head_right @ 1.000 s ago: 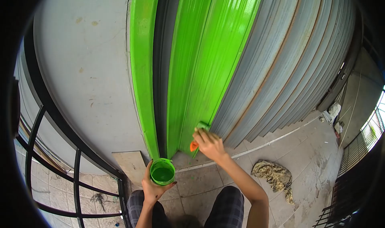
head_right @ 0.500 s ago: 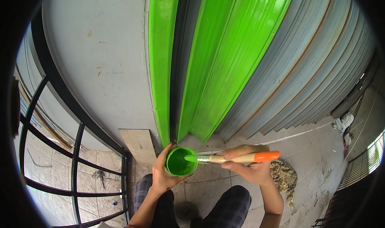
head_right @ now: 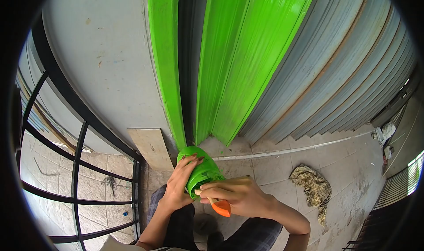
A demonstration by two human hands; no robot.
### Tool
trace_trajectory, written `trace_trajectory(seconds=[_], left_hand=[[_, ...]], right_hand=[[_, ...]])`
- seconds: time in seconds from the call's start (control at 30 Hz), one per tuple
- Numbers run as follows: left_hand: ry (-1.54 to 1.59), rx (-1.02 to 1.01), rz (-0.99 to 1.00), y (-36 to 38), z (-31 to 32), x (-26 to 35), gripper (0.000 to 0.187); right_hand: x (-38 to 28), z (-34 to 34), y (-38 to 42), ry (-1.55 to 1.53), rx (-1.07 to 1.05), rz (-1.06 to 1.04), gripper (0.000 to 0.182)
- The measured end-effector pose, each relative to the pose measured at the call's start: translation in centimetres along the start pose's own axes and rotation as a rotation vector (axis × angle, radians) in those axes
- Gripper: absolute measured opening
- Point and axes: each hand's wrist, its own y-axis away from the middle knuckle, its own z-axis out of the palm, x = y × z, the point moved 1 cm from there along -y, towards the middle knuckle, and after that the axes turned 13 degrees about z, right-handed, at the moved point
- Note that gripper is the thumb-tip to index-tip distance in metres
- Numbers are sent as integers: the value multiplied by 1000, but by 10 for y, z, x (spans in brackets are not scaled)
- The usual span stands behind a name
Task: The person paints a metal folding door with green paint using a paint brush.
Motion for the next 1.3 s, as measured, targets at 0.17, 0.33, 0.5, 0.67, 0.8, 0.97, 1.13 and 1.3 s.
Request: trace_trajectory(seconds=[0.17,0.33,0.5,0.67,0.8,0.97,1.13,1.3], left_hand=[[2,-24,-2,1,5,-1,80],[-21,-6,-18,-1,6,-4,85],[-91,72,-126,2,11,-12,95],[-185,117,-248,2,19,-11,98],[-255,83,-266,0,24,-6,92],[-303,94,-250,0,25,-7,94],[-304,130,-279,4,28,-12,100],[-234,170,-346,10,26,-19,106]], right_hand=[[9,8,4,9,-17,14,26],[8,5,4,-84,36,47,22],[11,3,14,-260,337,176,19],[23,33,17,-688,481,364,14],[25,42,6,-880,557,523,16],[44,39,6,-1114,620,787,17],[49,29,3,-1205,692,812,13],[46,-8,-13,-1203,820,672,12]])
